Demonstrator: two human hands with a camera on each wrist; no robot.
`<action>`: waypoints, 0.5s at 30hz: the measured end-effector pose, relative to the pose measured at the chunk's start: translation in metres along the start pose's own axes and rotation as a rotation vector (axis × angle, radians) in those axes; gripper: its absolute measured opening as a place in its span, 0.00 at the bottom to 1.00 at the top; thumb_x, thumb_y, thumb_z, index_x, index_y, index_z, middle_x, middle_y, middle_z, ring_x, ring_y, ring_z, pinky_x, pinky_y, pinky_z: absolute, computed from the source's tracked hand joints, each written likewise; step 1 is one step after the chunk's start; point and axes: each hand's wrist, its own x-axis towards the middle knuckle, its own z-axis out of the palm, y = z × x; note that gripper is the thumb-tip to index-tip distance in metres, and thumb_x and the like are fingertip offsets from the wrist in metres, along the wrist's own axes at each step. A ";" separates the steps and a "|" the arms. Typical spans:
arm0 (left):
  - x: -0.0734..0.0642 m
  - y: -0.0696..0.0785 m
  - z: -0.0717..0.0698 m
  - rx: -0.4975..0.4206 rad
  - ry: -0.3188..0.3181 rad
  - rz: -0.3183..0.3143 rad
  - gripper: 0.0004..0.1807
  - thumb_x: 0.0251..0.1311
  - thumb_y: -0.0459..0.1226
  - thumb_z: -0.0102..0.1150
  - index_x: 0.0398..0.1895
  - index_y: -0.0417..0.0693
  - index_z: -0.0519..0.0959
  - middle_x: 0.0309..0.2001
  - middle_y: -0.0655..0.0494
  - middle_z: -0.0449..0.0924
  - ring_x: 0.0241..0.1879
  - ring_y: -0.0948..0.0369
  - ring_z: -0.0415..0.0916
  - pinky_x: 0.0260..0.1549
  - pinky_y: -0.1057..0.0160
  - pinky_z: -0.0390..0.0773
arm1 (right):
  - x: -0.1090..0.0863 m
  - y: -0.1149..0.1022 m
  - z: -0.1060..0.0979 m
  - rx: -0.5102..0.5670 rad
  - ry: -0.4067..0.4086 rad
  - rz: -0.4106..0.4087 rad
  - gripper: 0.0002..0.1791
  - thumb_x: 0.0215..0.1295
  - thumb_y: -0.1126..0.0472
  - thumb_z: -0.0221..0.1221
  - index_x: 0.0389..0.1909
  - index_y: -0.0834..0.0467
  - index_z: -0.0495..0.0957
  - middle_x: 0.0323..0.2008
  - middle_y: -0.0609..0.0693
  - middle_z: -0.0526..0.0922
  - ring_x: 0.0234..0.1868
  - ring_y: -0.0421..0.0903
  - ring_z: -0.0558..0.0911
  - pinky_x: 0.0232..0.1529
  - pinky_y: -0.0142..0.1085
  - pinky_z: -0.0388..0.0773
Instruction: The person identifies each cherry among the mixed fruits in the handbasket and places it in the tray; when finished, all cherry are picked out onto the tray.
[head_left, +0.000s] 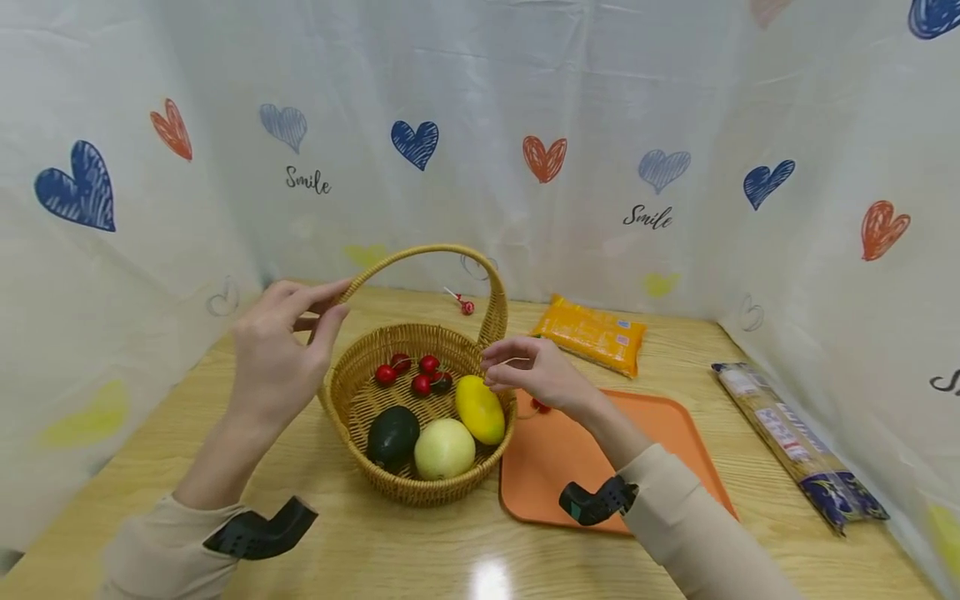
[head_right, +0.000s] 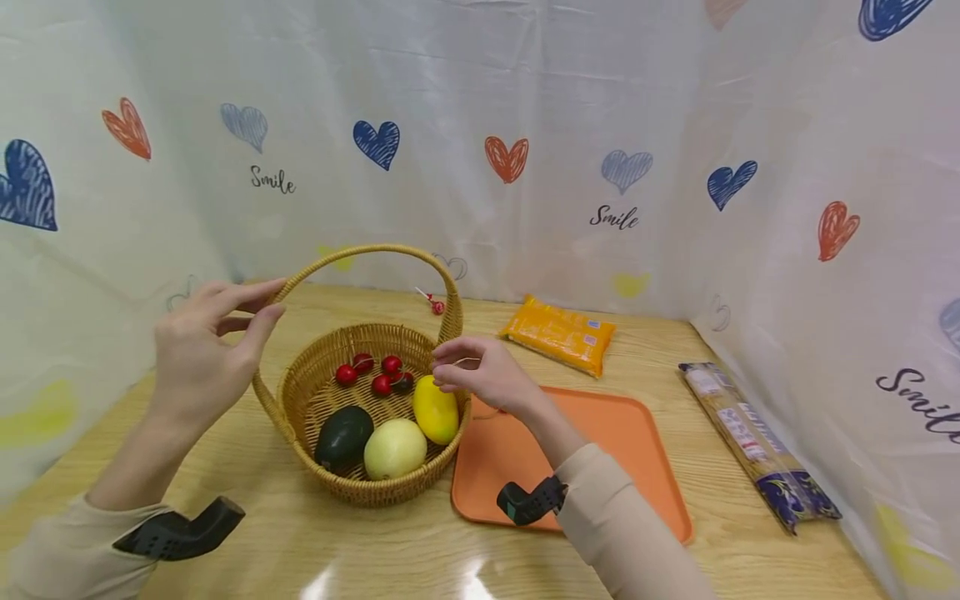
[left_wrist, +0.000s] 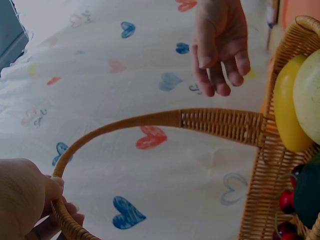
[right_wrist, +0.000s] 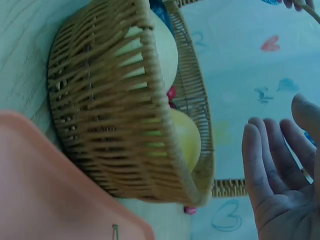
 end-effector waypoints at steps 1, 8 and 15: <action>0.000 0.000 0.000 0.003 -0.005 0.000 0.14 0.50 0.21 0.64 0.42 0.37 0.84 0.32 0.47 0.77 0.33 0.58 0.76 0.34 0.85 0.74 | 0.001 -0.001 0.003 -0.009 -0.007 0.000 0.18 0.66 0.64 0.57 0.54 0.68 0.73 0.48 0.63 0.78 0.47 0.56 0.80 0.50 0.53 0.78; 0.001 -0.001 -0.001 0.001 -0.011 -0.006 0.13 0.53 0.23 0.64 0.42 0.38 0.84 0.32 0.47 0.77 0.34 0.58 0.76 0.34 0.85 0.74 | 0.015 0.000 0.015 -0.031 -0.036 0.013 0.17 0.66 0.65 0.57 0.55 0.66 0.73 0.48 0.63 0.78 0.46 0.52 0.81 0.49 0.47 0.81; 0.001 -0.001 -0.002 -0.002 -0.018 -0.006 0.13 0.54 0.25 0.64 0.43 0.39 0.84 0.32 0.49 0.78 0.34 0.59 0.77 0.34 0.85 0.74 | 0.030 -0.008 0.035 -0.054 -0.098 -0.018 0.18 0.64 0.65 0.59 0.54 0.65 0.74 0.48 0.60 0.78 0.45 0.55 0.81 0.48 0.47 0.81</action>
